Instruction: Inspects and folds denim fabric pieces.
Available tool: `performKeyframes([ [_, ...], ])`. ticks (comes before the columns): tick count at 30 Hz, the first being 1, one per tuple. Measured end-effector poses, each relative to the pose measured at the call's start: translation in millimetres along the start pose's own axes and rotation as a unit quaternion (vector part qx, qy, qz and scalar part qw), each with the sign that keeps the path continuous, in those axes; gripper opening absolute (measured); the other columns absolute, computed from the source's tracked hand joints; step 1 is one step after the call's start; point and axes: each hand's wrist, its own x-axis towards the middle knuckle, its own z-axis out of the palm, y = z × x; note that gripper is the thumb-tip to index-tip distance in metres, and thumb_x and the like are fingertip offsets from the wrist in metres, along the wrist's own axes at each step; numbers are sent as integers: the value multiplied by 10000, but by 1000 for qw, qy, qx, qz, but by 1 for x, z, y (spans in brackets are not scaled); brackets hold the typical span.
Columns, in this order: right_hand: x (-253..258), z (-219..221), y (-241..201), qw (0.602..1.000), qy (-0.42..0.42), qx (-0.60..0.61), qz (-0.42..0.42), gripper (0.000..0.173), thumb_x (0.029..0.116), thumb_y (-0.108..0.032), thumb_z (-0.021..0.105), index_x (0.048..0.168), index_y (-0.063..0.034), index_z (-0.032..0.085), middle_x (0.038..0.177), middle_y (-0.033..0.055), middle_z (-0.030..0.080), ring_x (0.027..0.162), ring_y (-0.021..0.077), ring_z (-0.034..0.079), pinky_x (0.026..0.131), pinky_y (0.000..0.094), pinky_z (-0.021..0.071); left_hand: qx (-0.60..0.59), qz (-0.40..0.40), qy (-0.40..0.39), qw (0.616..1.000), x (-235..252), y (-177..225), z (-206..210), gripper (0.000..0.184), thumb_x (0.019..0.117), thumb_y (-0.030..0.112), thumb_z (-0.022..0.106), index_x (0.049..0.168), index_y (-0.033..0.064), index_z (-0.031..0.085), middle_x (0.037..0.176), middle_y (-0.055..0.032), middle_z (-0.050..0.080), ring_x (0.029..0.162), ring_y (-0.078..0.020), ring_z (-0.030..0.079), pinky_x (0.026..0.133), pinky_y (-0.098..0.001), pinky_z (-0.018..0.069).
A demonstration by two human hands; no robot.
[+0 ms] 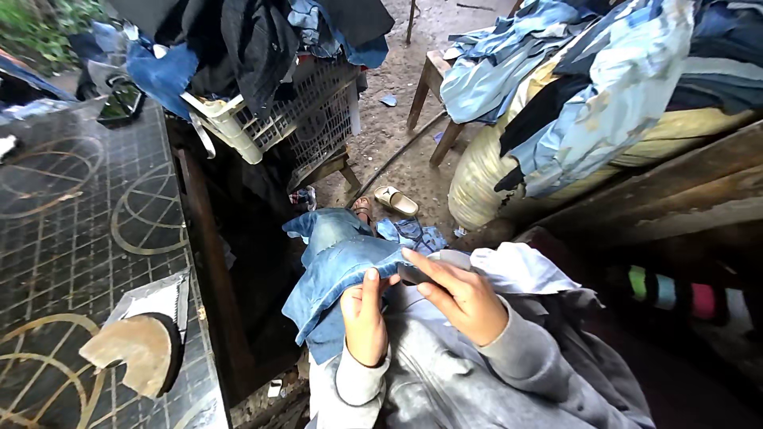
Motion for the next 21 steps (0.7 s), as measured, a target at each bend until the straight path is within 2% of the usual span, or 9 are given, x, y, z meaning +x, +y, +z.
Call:
performKeyframes([
  [3,1,4,3,999,13,38,-2,494,1089,-463,376,1402,-195,649,876,113,695,668,184,659,562,356,553,-5,-9,3,1000,1,2,-1,408,1042,62,375,867,106,741,851,-24,789,805,-101,764,823,-275,622],
  [6,4,3,5,978,-30,208,16,483,1102,-361,404,1400,-52,625,1246,113,714,1028,41,677,904,228,543,-29,-44,18,998,3,5,1,488,1058,62,287,852,89,729,847,-54,791,798,-121,771,801,-268,627],
  [7,6,2,3,959,-52,276,32,476,1102,-311,411,1405,8,593,1328,83,676,1042,-43,629,916,155,501,-39,-52,24,998,3,5,1,486,1062,74,288,849,86,725,845,-59,790,794,-127,772,785,-271,630],
  [10,10,3,-2,918,-81,381,71,461,1089,-248,412,1397,64,555,1045,-65,669,700,-141,427,633,68,386,-54,-32,11,998,3,0,-2,175,990,139,603,892,98,743,852,-34,780,792,-113,755,741,-283,630],
  [12,11,2,-1,906,-100,405,69,474,1091,-268,407,1403,59,549,953,-103,649,651,-140,394,596,68,367,-15,-29,5,999,4,0,-3,31,868,76,726,885,96,744,804,12,763,733,-69,728,708,-257,621],
  [15,13,0,-1,915,-94,389,58,467,1093,-265,404,1393,58,557,1027,-76,657,687,-138,418,614,67,375,15,-44,-10,999,7,1,-3,133,855,-53,666,854,55,744,750,4,752,691,-68,722,698,-234,618],
  [18,12,-4,-1,965,-43,260,8,503,1099,-334,409,1423,17,566,1322,84,670,970,-55,607,866,136,493,7,-46,-16,999,7,1,-3,158,869,-72,643,856,47,747,765,-16,760,703,-73,728,707,-236,617],
  [19,11,-5,-2,980,-23,200,-13,523,1100,-387,399,1425,-20,579,1282,110,689,976,3,644,873,187,526,5,-45,-14,999,7,3,-3,171,881,-76,632,853,44,750,771,-17,763,704,-70,728,709,-233,618],
  [21,8,-7,-7,994,4,99,-40,531,1092,-461,384,1394,-94,622,1061,121,725,855,114,695,738,283,582,8,-46,-10,999,6,5,-1,200,910,-71,602,852,51,750,773,-1,764,706,-56,726,717,-228,618],
])
